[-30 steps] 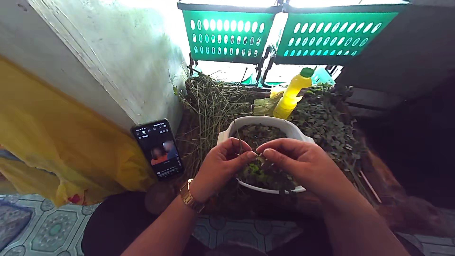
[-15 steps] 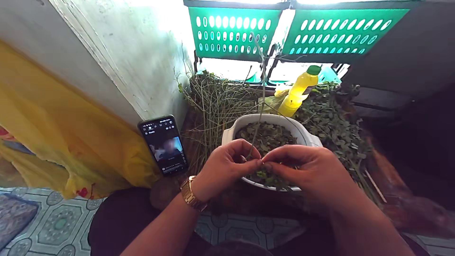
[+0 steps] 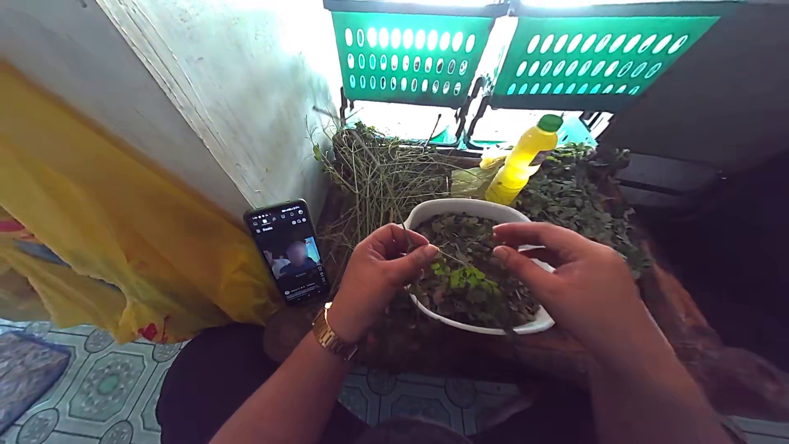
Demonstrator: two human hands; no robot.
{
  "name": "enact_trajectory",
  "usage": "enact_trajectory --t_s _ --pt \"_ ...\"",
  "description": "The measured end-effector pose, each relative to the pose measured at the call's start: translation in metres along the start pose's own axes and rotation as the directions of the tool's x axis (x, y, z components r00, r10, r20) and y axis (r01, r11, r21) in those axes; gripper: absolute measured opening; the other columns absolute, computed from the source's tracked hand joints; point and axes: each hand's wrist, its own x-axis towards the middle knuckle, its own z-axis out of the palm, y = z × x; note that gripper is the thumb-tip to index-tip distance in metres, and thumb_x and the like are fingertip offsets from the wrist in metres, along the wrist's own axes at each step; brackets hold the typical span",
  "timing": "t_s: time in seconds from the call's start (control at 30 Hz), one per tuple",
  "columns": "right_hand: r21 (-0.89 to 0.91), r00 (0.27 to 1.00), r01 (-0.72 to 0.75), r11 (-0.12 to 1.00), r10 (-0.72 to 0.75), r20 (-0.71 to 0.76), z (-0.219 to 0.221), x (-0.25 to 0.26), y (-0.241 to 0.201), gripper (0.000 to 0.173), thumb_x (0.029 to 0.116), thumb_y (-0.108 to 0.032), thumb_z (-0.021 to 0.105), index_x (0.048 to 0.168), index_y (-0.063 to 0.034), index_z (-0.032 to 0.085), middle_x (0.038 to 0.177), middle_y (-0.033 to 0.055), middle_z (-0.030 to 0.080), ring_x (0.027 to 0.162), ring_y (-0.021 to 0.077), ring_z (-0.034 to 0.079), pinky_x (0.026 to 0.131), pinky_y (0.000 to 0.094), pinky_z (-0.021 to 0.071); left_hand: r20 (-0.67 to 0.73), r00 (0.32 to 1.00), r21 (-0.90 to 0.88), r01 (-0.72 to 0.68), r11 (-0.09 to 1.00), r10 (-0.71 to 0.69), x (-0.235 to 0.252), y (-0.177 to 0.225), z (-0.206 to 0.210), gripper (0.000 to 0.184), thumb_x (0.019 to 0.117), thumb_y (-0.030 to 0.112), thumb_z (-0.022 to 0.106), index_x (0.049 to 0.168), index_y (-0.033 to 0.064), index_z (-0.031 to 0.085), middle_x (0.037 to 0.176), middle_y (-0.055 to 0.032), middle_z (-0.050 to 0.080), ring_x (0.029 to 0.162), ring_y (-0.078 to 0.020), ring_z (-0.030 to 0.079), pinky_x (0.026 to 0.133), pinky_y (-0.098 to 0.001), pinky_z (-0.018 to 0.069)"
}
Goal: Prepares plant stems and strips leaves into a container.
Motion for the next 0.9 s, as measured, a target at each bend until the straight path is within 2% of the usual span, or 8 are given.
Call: enact_trajectory --t_s 0.07,0.13,0.2,0.3,0.4,0.6,0.7,0.9 --pt "0.129 0.991 0.137 0.982 -0.134 -0.029 0.000 -0.012 -0.020 0.016 0.0972 -0.025 0.067 0.111 -0.0190 0.073 0.099 -0.0068 0.074 0.084 0.0048 0.071 0.072 0.0231 0.0616 -0.002 1.000 -0.014 -0.016 1.000 0.015 -0.005 -0.001 0.000 0.007 0.0957 0.011 0.071 0.102 0.0112 0.067 0.082 -0.0040 0.067 0.059 -0.0065 0.060 0.051 -0.0172 0.0495" --pt "0.257 0.981 0.136 0.957 -0.167 0.102 0.001 -0.022 -0.032 0.013 0.0969 -0.025 0.067 0.107 -0.0211 0.075 0.091 -0.0092 0.073 0.074 0.0038 0.069 0.064 0.0200 0.0605 -0.001 1.000 -0.051 -0.025 0.998 0.025 -0.008 -0.002 0.000 0.008 0.0965 0.014 0.071 0.104 0.0137 0.067 0.082 -0.0036 0.068 0.057 -0.0057 0.059 0.048 -0.0164 0.0477" --pt "0.170 0.969 -0.005 0.985 -0.038 0.245 0.009 -0.025 -0.031 0.019 0.0963 -0.039 0.066 0.110 -0.0279 0.075 0.093 -0.0142 0.074 0.076 0.0007 0.069 0.063 0.0208 0.0601 -0.006 1.000 -0.101 -0.010 0.995 0.010 -0.009 -0.001 0.003 0.008 0.0967 0.014 0.071 0.104 0.0132 0.068 0.082 -0.0047 0.067 0.057 -0.0057 0.058 0.046 -0.0169 0.0472" --pt "0.165 0.962 -0.215 0.962 0.180 0.206 0.024 -0.019 -0.028 0.037 0.0933 -0.053 0.067 0.119 -0.0264 0.071 0.103 -0.0102 0.074 0.089 0.0047 0.071 0.075 0.0304 0.0614 0.005 1.000 -0.139 0.014 0.990 -0.013 -0.010 0.002 0.008 0.006 0.0967 0.013 0.070 0.102 0.0103 0.068 0.081 -0.0064 0.067 0.058 -0.0068 0.059 0.048 -0.0182 0.0484" --pt "0.426 0.976 -0.216 0.879 0.178 0.128 0.033 -0.016 -0.031 0.036 0.0920 -0.036 0.076 0.123 -0.0189 0.071 0.111 -0.0043 0.075 0.098 0.0092 0.073 0.082 0.0264 0.0626 0.040 0.999 -0.137 0.018 0.990 -0.013 -0.013 -0.001 0.013 0.006 0.0957 0.011 0.071 0.100 0.0088 0.069 0.084 -0.0073 0.068 0.061 -0.0083 0.060 0.050 -0.0183 0.0489" --pt "0.720 0.950 -0.288 0.631 0.286 0.129 0.046 -0.016 -0.029 0.019 0.0875 -0.007 0.079 0.106 -0.0060 0.076 0.094 0.0072 0.076 0.078 0.0145 0.072 0.072 0.0277 0.0629 0.031 1.000 -0.173 0.007 0.985 -0.002 -0.011 -0.009 0.020 0.006 0.0932 0.004 0.072 0.098 0.0057 0.070 0.088 -0.0082 0.069 0.064 -0.0082 0.061 0.054 -0.0181 0.0500" --pt "0.795 0.917 -0.356 0.491 0.349 0.194 0.046 -0.014 -0.031 0.020 0.0874 -0.001 0.077 0.107 -0.0012 0.075 0.093 0.0123 0.075 0.075 0.0166 0.073 0.070 0.0296 0.0639 0.049 0.999 -0.158 -0.011 0.987 0.019 -0.013 -0.009 0.020 0.007 0.0944 0.004 0.071 0.100 0.0071 0.069 0.095 -0.0086 0.071 0.070 -0.0096 0.063 0.057 -0.0198 0.0518" --pt "0.831 0.916 -0.335 0.444 0.362 0.176 0.046 -0.014 -0.033 0.012 0.0872 0.001 0.076 0.099 -0.0006 0.076 0.090 0.0123 0.075 0.072 0.0159 0.073 0.069 0.0293 0.0640 0.011 0.999 -0.140 -0.048 0.989 0.050 -0.014 -0.012 0.020 0.005 0.0935 0.007 0.073 0.096 0.0082 0.068 0.091 -0.0083 0.070 0.062 -0.0088 0.059 0.052 -0.0184 0.0480"
